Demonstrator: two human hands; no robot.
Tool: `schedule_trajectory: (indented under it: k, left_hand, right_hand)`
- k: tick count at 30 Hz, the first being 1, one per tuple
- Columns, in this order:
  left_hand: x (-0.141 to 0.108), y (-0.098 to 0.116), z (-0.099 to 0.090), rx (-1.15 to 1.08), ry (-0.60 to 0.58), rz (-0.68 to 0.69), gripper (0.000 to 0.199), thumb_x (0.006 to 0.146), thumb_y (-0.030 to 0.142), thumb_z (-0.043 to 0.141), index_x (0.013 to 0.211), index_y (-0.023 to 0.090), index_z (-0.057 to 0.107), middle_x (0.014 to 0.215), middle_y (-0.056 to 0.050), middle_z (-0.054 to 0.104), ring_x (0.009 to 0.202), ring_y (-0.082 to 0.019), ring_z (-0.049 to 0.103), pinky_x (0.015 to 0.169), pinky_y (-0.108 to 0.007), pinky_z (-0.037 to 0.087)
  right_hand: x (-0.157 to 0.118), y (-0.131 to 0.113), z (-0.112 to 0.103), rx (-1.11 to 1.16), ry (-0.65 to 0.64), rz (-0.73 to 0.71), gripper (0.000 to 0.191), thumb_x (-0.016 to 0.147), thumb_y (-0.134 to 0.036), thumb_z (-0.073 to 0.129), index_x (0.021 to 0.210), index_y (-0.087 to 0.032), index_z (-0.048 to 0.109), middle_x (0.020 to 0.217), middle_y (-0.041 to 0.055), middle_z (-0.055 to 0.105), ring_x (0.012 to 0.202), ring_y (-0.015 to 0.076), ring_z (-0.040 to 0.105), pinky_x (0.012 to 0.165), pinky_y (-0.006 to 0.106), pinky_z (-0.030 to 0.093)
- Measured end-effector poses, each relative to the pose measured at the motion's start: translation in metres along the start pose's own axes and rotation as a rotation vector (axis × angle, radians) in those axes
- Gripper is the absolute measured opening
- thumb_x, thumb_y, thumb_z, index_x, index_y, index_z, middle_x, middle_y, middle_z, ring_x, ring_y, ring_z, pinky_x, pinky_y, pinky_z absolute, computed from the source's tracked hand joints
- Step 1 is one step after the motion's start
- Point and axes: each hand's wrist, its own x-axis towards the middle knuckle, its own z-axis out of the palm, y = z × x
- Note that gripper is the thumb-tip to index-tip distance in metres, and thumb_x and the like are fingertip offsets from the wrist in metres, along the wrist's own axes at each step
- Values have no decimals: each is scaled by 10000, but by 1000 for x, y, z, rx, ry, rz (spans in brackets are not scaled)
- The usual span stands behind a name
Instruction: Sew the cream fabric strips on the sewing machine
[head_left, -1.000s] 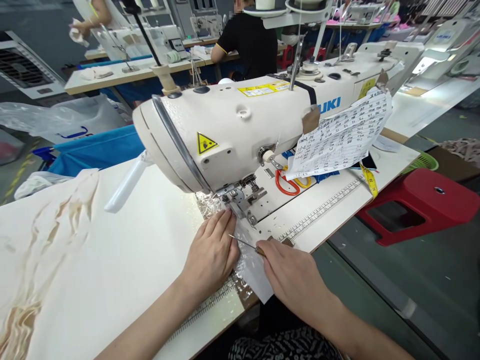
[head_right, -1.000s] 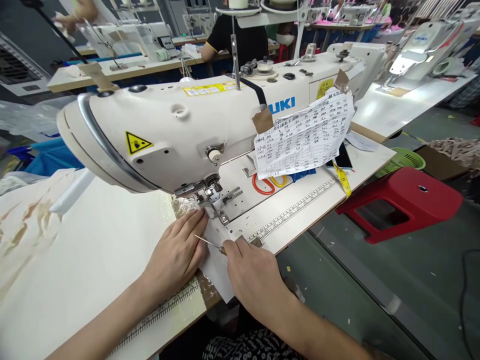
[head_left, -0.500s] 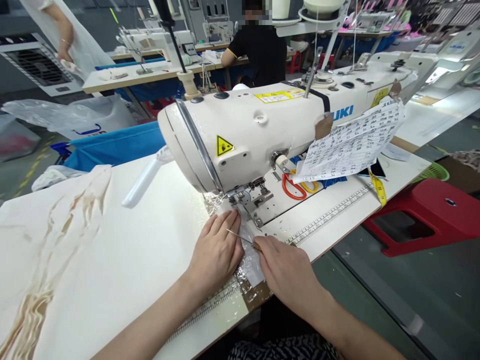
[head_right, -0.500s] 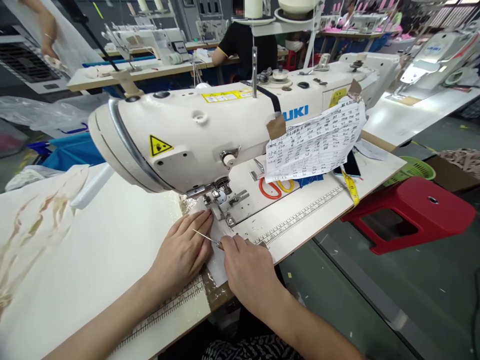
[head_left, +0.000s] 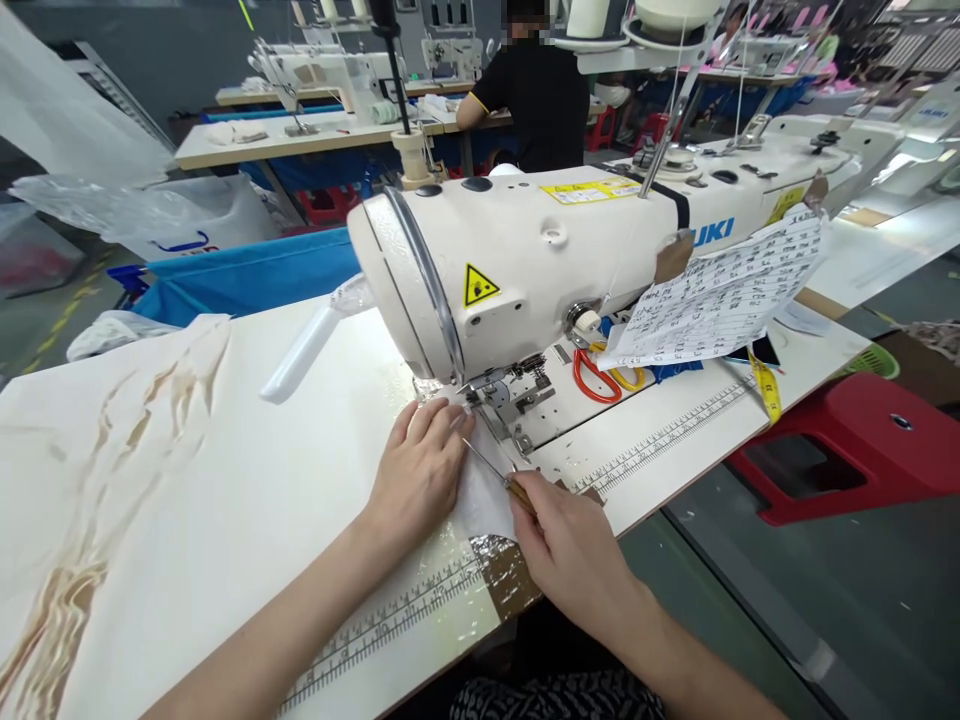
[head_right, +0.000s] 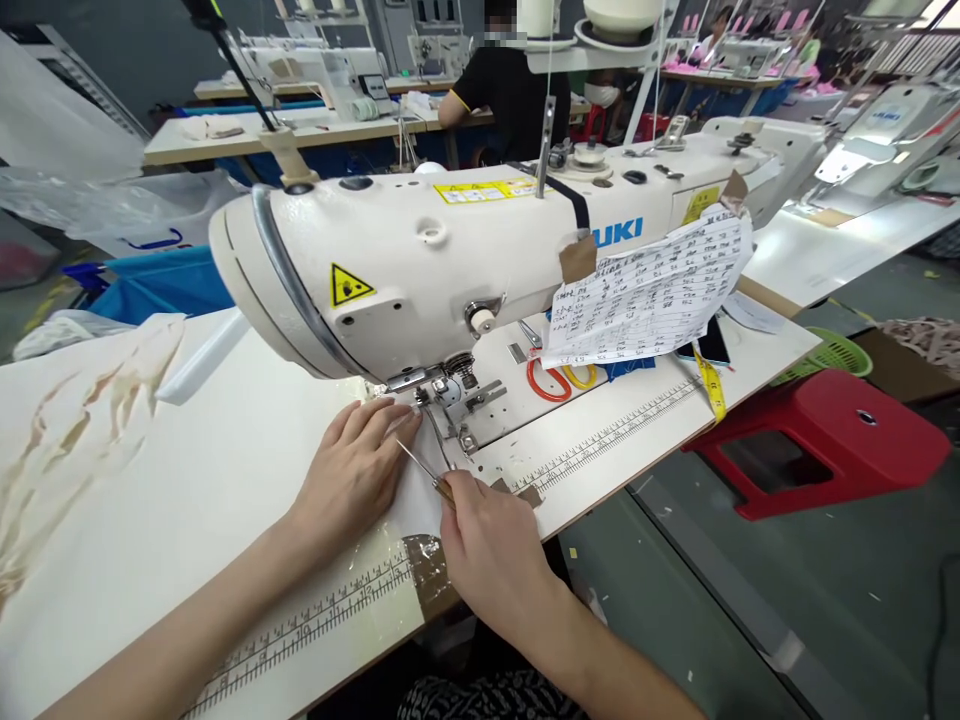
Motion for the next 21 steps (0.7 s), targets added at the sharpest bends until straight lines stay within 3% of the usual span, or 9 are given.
schedule_trajectory:
  k: [10, 15, 21]
  left_hand:
    - [-7, 27, -7, -92, 1, 55, 434, 1016, 272, 342, 1279, 58, 612, 1341, -157, 609, 1312, -319, 494, 1111, -504, 391]
    - [-7, 24, -4, -69, -31, 39, 442, 999, 263, 342, 1301, 67, 598, 1376, -169, 579, 1317, -323, 495, 1124, -521, 373]
    - [-8, 27, -5, -95, -18, 30, 445, 1007, 262, 335, 1313, 66, 592, 1349, -165, 597, 1310, -312, 499, 1149, -524, 342]
  right_hand:
    - [-15, 3, -5, 31, 19, 13, 201, 964, -126, 414, 1026, -159, 602, 813, 43, 698, 660, 207, 657, 558, 287, 388]
    - [-26, 21, -21, 132, 96, 81, 200, 986, -199, 413, 1043, -183, 604, 765, 16, 677, 610, 175, 617, 569, 266, 417]
    - [-29, 41, -30, 230, 118, 154, 219, 1011, -274, 418, 1033, -193, 620, 619, -31, 572, 475, 143, 484, 450, 234, 363]
